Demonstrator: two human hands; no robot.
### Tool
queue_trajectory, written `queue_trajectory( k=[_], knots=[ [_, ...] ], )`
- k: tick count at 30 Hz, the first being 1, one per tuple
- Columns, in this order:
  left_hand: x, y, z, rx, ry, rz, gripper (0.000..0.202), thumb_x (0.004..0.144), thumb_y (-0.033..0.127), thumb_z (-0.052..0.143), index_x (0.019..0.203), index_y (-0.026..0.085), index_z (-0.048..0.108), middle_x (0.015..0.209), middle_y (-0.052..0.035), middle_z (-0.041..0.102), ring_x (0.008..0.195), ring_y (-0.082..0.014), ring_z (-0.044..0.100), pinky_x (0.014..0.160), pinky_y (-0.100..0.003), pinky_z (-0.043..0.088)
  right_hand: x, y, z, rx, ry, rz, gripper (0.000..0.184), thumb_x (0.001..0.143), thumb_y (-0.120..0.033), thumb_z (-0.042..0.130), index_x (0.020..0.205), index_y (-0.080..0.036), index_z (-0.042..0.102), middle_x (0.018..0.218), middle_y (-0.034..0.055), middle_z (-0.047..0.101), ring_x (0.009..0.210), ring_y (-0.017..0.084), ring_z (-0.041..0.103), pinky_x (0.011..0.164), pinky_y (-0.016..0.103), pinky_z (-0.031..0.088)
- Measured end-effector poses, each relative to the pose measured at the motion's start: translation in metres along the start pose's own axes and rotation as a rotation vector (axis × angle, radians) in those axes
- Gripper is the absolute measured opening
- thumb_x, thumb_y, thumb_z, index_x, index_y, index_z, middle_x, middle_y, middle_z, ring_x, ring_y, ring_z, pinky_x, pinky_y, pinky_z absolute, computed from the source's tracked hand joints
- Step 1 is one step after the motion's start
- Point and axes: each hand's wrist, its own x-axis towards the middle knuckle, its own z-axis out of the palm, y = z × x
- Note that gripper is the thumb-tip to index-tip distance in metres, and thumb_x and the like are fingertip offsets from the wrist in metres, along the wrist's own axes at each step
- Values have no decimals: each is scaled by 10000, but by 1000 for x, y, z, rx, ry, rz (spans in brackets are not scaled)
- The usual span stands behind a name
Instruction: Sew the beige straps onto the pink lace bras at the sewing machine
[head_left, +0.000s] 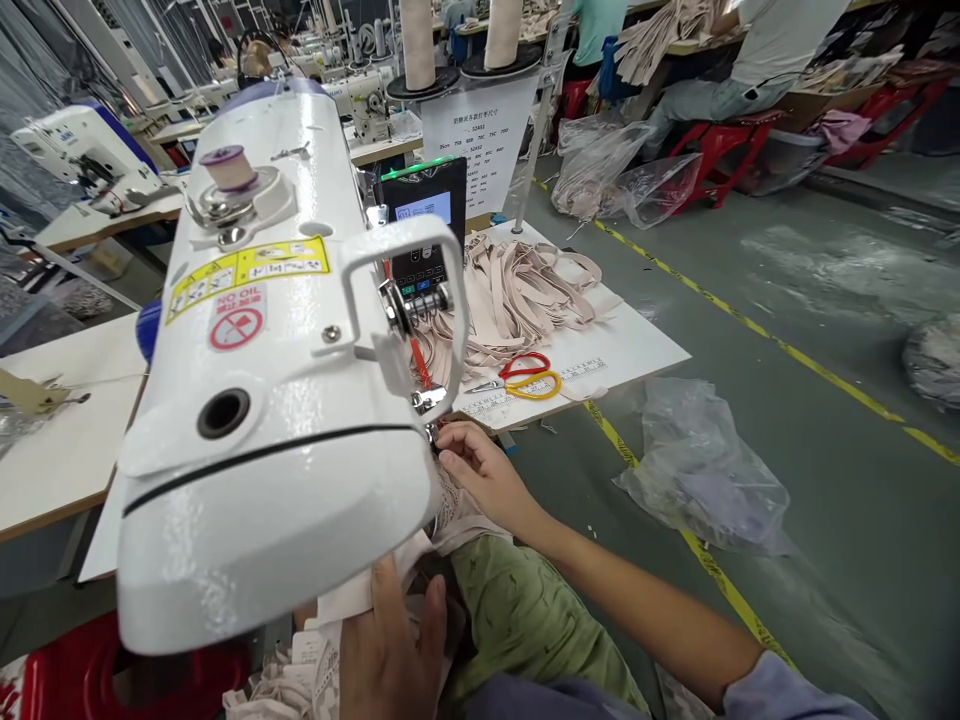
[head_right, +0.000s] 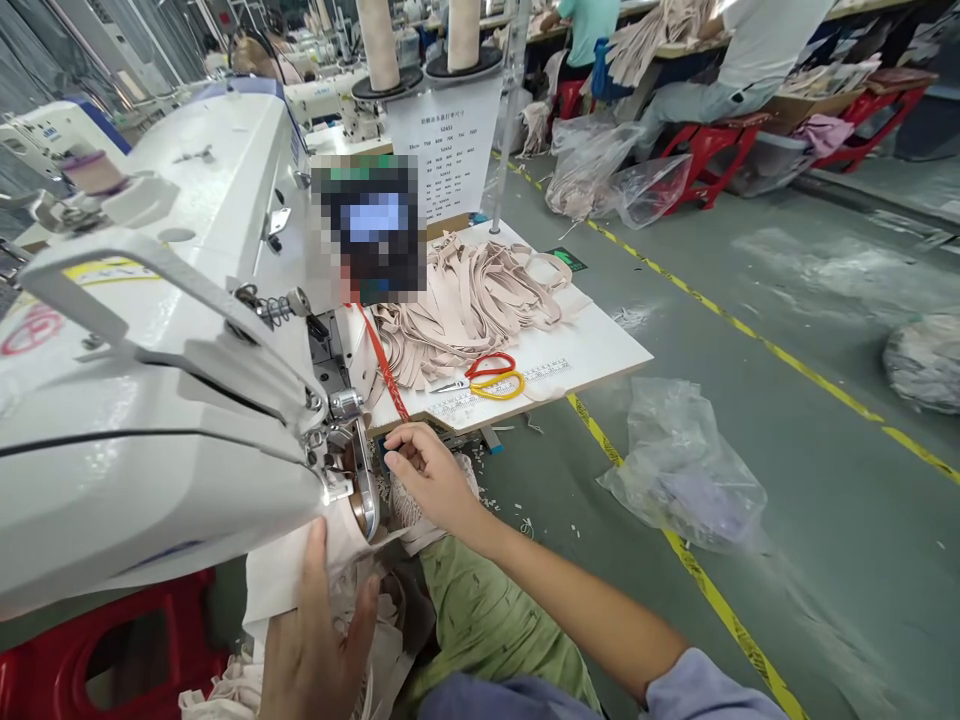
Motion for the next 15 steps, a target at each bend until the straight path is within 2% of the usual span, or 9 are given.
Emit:
queue_trajectory(
  k=[5, 12, 15],
  knots=[
    [5, 4, -2, 51, 54, 50, 696, 949, 347, 496, 1538, 130, 196, 1474, -248, 436, 1398, -398, 367, 1034, -545, 449, -4, -6, 3, 19, -42, 48, 200, 941, -391, 540, 1018, -213, 591, 1110, 66, 556, 956, 185, 544, 851, 318, 460],
    [0, -3, 7, 76, 63, 96, 786, 909, 377, 565, 1545, 121, 181, 1448, -236, 481, 1301, -407, 493, 972, -540, 489, -12, -19, 10, 71, -82, 92, 200, 935, -391, 547, 1033, -220, 584, 1061, 47, 554, 899, 171, 536, 796, 296, 450],
    [-1, -2, 9, 47, 54, 87, 790, 918, 350, 558, 1555, 135, 142, 1460, -229, 469, 1324, -398, 470, 995, -549, 469, -16, -21, 14, 106, -86, 114, 224, 928, -416, 560, 1040, -222, 575, 985, 30, 551, 853, 161, 527, 758, 283, 440]
  ],
)
